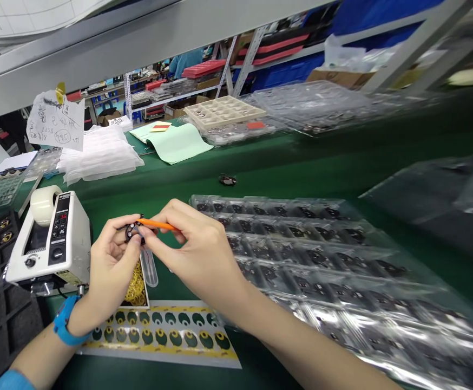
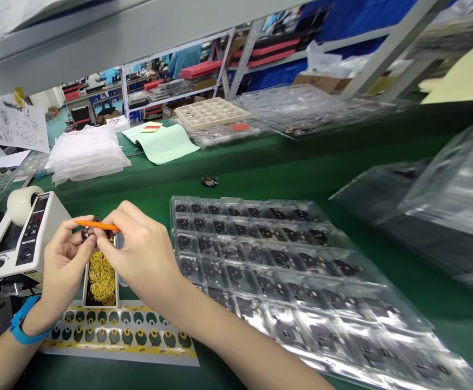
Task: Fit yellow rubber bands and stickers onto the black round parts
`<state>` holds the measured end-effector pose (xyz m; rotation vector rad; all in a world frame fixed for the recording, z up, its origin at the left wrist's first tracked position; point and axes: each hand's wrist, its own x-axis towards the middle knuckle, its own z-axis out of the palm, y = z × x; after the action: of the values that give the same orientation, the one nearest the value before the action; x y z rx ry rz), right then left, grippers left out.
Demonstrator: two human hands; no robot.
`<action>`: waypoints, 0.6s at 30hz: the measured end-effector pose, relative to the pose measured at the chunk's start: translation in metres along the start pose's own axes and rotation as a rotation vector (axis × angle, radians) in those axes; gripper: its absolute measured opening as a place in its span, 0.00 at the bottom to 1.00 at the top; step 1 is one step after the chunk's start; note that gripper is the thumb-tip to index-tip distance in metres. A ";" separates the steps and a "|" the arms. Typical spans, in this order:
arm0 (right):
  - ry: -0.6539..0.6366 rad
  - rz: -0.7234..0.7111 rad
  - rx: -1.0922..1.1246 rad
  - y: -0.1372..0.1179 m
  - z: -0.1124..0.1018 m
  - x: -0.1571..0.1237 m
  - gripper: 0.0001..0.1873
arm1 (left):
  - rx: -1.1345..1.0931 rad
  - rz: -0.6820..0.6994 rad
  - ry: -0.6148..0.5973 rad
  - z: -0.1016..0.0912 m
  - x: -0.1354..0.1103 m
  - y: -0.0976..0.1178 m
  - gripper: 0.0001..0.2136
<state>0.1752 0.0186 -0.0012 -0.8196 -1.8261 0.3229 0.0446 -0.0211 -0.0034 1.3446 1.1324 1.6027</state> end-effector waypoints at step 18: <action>-0.091 0.071 0.078 0.002 0.002 0.004 0.02 | -0.112 -0.017 0.027 0.000 -0.001 -0.001 0.09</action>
<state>0.1736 0.0228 -0.0004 -0.8288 -1.8589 0.4809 0.0445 -0.0216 -0.0049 1.2406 1.0511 1.6515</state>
